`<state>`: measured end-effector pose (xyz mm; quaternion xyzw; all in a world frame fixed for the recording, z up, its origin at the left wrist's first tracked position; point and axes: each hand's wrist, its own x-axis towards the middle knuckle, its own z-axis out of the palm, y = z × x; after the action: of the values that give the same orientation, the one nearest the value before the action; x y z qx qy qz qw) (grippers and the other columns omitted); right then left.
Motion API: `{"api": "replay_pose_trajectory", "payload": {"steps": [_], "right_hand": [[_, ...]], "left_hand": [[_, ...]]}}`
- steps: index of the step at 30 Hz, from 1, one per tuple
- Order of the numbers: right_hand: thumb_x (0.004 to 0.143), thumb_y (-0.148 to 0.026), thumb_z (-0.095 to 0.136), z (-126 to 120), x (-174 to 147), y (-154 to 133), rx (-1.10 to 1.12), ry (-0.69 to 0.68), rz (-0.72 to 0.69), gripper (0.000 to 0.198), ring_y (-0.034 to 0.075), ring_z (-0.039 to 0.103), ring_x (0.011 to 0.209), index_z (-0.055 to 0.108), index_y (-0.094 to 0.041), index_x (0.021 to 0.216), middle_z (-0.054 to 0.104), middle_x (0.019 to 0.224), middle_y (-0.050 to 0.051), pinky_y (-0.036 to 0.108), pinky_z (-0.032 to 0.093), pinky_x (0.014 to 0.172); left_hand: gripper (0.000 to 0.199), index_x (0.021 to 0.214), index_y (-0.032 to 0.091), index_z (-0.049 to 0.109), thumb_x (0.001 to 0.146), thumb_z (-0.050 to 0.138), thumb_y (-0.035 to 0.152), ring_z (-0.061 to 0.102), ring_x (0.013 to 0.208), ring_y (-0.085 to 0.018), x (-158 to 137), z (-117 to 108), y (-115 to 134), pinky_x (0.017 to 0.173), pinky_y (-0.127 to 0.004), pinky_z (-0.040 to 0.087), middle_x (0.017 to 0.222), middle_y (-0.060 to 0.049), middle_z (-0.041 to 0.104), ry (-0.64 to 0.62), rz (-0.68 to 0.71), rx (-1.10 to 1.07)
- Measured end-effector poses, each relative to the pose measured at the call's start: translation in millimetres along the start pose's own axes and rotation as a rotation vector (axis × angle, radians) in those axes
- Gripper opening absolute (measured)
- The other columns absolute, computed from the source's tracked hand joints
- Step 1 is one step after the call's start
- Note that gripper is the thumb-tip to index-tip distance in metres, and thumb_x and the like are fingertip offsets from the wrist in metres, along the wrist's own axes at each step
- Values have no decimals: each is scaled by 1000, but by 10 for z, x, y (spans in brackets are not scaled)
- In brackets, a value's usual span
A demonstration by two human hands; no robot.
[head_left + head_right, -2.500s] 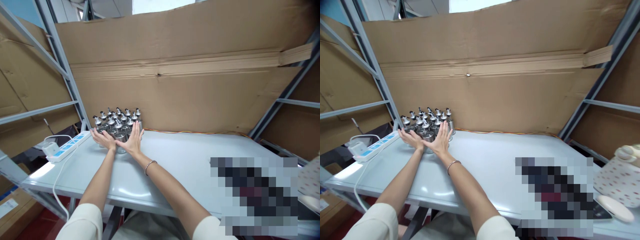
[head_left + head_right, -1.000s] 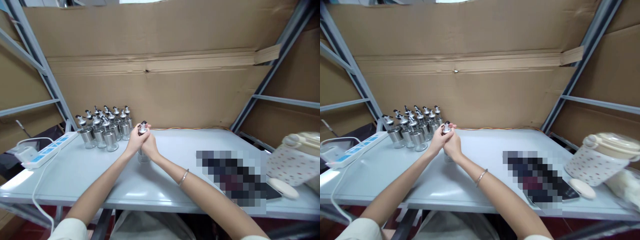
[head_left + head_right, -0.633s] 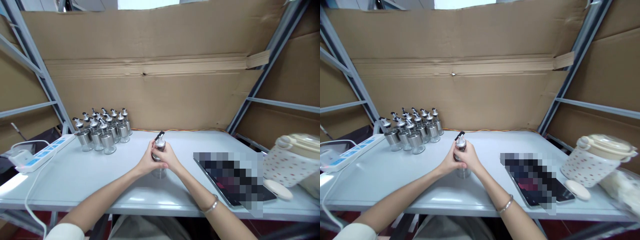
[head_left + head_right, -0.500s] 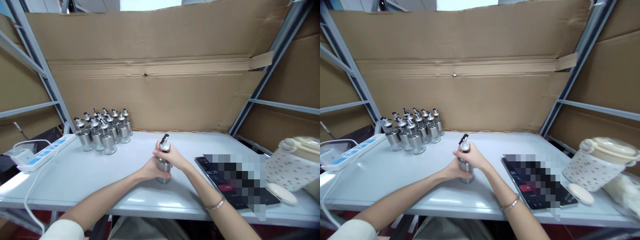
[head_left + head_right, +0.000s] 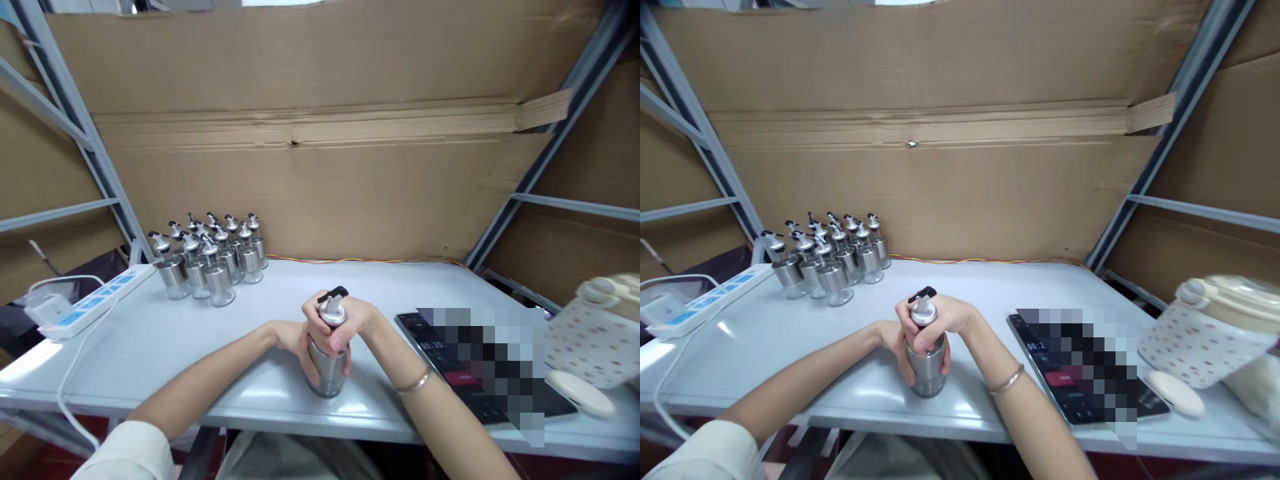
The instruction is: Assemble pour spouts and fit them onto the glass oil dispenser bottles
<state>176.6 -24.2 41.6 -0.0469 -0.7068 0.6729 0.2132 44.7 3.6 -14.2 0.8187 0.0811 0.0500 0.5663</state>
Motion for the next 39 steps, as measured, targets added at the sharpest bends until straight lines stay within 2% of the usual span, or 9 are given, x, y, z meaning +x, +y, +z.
{"api": "replay_pose_trajectory", "payload": {"steps": [3,4,8,12,18,22,27,33,39], "right_hand": [[56,-37,81,15,-14,1,-48,23,-36,39,8,53,43,49,-16,61,54,47,-5,27,50,61],[57,-36,81,28,-20,-12,-67,24,-21,38,9,53,43,49,-16,61,55,47,-5,27,50,60],[57,-38,79,103,-34,-46,-94,87,23,38,7,47,41,47,-18,57,50,45,-6,23,47,52],[59,-33,75,196,-48,-21,-93,270,0,33,6,41,38,45,-18,56,46,41,-8,23,46,50],[60,-21,65,332,-37,-19,-181,560,-43,20,8,44,35,45,-19,58,46,38,-8,21,38,42],[61,-18,61,414,-22,-23,-330,732,-67,16,9,48,35,45,-20,61,51,42,-6,20,37,40],[68,-21,58,478,-32,-6,-674,908,-211,12,9,49,39,47,-20,64,54,47,-5,22,41,44],[74,-20,59,469,-60,24,-1063,1008,-404,12,7,43,40,48,-20,69,51,51,-6,19,37,43],[78,-24,60,430,-84,79,-1219,1033,-486,13,7,43,40,48,-21,78,51,52,-6,20,38,43]], "left_hand": [[43,90,13,65,50,80,21,62,95,-21,27,-3,-28,88,-29,51,95,0,65,-220,68,-89],[42,89,13,64,51,80,21,61,96,-21,31,-4,-25,89,-29,50,95,-1,64,-229,87,-102],[43,92,15,63,52,79,16,59,92,-19,7,22,23,89,-29,49,94,-2,62,-205,75,-135],[51,94,15,63,48,84,24,58,88,-18,-33,76,23,88,-34,49,92,-2,61,-142,-3,-164],[58,89,15,63,40,88,32,56,87,-18,-53,133,-7,87,-36,47,91,-3,60,-61,-58,-234],[59,88,15,63,38,89,30,54,88,-18,-72,146,42,89,-35,44,91,-2,59,-25,-95,-245],[59,88,14,62,37,89,29,54,86,-16,-101,140,95,89,-34,44,90,-1,58,-11,-141,-233],[58,87,15,62,36,88,28,55,86,-16,-95,139,90,89,-33,45,88,0,59,22,-153,-221],[53,88,16,63,41,85,26,56,93,-18,-103,125,86,92,-28,44,90,-1,60,48,-155,-198]]}}
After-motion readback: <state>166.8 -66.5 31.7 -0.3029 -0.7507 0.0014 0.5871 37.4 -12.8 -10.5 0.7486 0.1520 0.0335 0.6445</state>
